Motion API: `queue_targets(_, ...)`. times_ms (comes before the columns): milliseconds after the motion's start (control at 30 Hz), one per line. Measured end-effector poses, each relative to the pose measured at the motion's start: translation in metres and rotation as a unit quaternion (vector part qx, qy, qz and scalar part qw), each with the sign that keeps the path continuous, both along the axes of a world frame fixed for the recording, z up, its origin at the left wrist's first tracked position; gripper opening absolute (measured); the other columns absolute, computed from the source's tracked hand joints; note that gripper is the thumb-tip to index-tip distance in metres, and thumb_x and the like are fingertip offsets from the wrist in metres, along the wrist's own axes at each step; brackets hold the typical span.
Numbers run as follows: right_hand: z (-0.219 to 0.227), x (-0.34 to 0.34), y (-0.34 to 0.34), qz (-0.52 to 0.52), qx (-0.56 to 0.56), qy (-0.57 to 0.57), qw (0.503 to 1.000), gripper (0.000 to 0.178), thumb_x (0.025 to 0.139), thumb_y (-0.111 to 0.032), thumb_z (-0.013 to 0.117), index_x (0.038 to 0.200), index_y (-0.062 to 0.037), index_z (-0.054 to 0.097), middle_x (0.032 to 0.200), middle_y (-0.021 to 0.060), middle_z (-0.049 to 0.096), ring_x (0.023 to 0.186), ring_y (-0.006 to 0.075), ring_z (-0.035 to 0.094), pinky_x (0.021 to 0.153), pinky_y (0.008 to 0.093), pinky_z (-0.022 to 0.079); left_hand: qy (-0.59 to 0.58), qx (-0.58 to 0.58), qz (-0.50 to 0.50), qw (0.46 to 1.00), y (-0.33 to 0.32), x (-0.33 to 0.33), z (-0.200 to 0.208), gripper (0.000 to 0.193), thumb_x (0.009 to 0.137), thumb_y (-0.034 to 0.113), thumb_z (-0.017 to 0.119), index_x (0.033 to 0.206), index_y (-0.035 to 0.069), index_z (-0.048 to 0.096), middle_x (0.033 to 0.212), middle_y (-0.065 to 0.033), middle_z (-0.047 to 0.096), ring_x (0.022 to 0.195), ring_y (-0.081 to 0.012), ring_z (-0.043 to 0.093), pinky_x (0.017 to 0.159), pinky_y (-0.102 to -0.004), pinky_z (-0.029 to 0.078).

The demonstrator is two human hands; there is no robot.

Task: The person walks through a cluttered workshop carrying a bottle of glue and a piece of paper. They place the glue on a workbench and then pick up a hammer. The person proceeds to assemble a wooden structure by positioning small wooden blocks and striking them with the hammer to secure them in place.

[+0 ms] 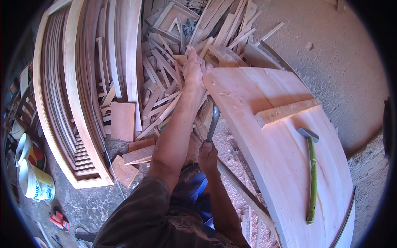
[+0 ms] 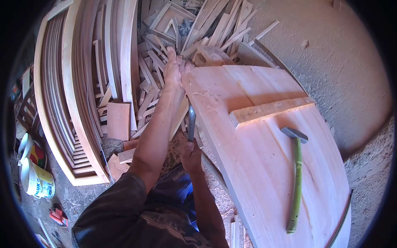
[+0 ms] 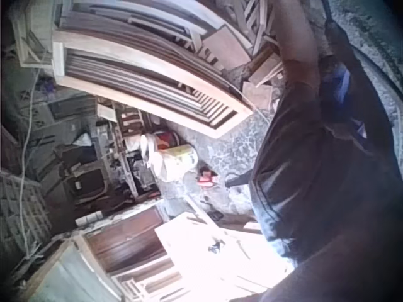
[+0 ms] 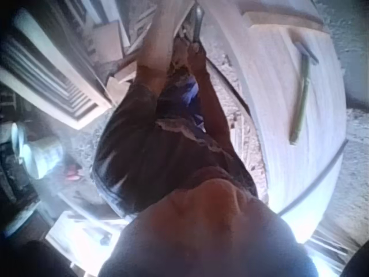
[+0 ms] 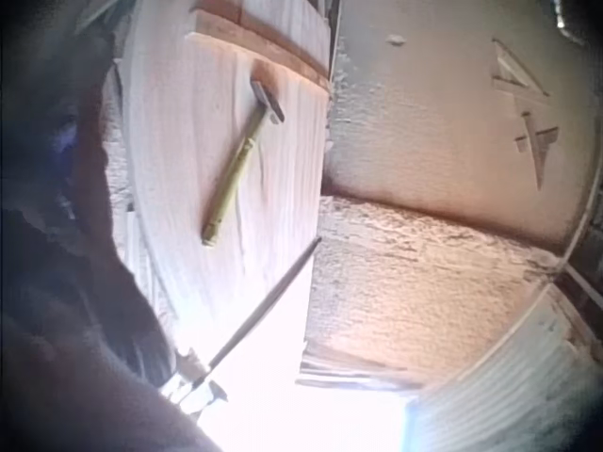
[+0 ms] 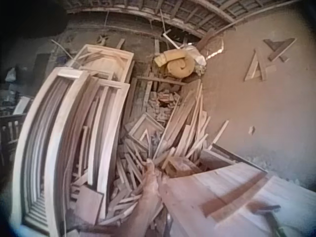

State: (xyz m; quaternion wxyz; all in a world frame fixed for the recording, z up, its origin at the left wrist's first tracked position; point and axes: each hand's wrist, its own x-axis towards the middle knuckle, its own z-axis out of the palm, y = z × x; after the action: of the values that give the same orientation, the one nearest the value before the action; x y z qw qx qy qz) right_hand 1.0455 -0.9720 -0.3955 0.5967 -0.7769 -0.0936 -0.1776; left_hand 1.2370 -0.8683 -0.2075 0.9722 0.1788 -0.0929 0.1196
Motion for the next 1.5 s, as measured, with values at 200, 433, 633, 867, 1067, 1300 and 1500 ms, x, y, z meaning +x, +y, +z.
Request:
queue_targets(200, -0.007, -0.006, -0.003, -0.023, -0.01, -0.006, 1.0, 0.048, 0.104, -0.043, 0.034, 0.081, -0.0034, 0.049, 0.06, 0.003, 0.043, 0.055, 0.0144, 0.043, 0.051, 0.0331, 0.035, -0.001, 0.014, 0.011, 1.0, -0.002, -0.002, 0.006, 0.055, 0.095, 0.053, 0.057, 0.06, 0.018, 0.034, 0.05, 0.0027, 0.026, 0.041, -0.0138, 0.029, 0.043, -0.0276, 0.033)
queue_targets(433, -0.015, -0.01, -0.023, -0.035, -0.005, 0.009, 0.999, 0.058, 0.104, -0.05, 0.029, 0.07, -0.0069, 0.046, 0.06, -0.0004, 0.042, 0.055, 0.0105, 0.042, 0.05, 0.0285, 0.034, 0.008, 0.0, 0.004, 1.0, -0.022, -0.011, -0.001, 0.052, 0.093, 0.052, 0.06, 0.062, 0.016, 0.039, 0.05, 0.0021, 0.031, 0.043, -0.0141, 0.033, 0.046, -0.0295, 0.038)
queue_targets(633, -0.011, -0.006, -0.034, -0.009, -0.033, 0.006, 0.999, 0.061, 0.104, -0.052, 0.028, 0.07, -0.0056, 0.049, 0.058, 0.001, 0.045, 0.053, 0.0115, 0.045, 0.05, 0.0285, 0.035, 0.013, -0.173, -0.118, 0.978, -0.022, -0.007, -0.017, 0.039, 0.099, 0.039, 0.055, 0.077, 0.007, 0.055, 0.059, -0.0046, 0.049, 0.061, -0.0216, 0.053, 0.063, -0.0354, 0.051)
queue_targets(867, -0.02, -0.004, -0.028, -0.026, -0.016, 0.017, 0.999, 0.062, 0.103, -0.053, 0.027, 0.071, -0.0046, 0.05, 0.057, 0.0012, 0.044, 0.051, 0.0119, 0.044, 0.049, 0.0293, 0.035, 0.094, -0.23, -0.171, 0.953, -0.033, -0.014, -0.018, 0.046, 0.105, 0.035, 0.032, 0.088, 0.004, 0.061, 0.08, -0.0138, 0.063, 0.081, -0.0279, 0.06, 0.079, -0.046, 0.053)
queue_targets(1067, -0.018, -0.007, -0.028, 0.003, 0.019, 0.032, 0.999, 0.063, 0.103, -0.055, 0.028, 0.078, -0.0033, 0.053, 0.059, 0.0002, 0.045, 0.054, 0.0111, 0.045, 0.05, 0.0283, 0.035, 0.039, -0.175, -0.125, 0.976, -0.024, -0.036, -0.013, 0.044, 0.102, 0.041, 0.042, 0.087, 0.005, 0.061, 0.08, -0.0131, 0.061, 0.087, -0.0266, 0.061, 0.077, -0.045, 0.052)
queue_targets(1300, -0.02, -0.006, -0.034, 0.046, 0.081, 0.094, 0.991, 0.06, 0.102, -0.054, 0.028, 0.081, -0.0041, 0.055, 0.062, 0.0003, 0.047, 0.056, 0.0112, 0.045, 0.053, 0.0276, 0.035, 0.067, -0.031, 0.014, 0.997, -0.026, -0.029, 0.002, 0.049, 0.087, 0.046, 0.071, 0.062, 0.012, 0.047, 0.056, -0.0019, 0.045, 0.047, -0.0171, 0.045, 0.055, -0.0331, 0.047)
queue_targets(1500, -0.033, -0.002, -0.022, -0.076, -0.01, -0.035, 0.996, 0.056, 0.103, -0.049, 0.03, 0.075, -0.0051, 0.05, 0.058, 0.0007, 0.043, 0.051, 0.0113, 0.04, 0.048, 0.0288, 0.032, 0.04, 0.001, 0.068, 0.997, -0.027, -0.028, 0.008, 0.053, 0.092, 0.05, 0.064, 0.058, 0.016, 0.04, 0.049, 0.0018, 0.031, 0.042, -0.0138, 0.033, 0.045, -0.0302, 0.037)
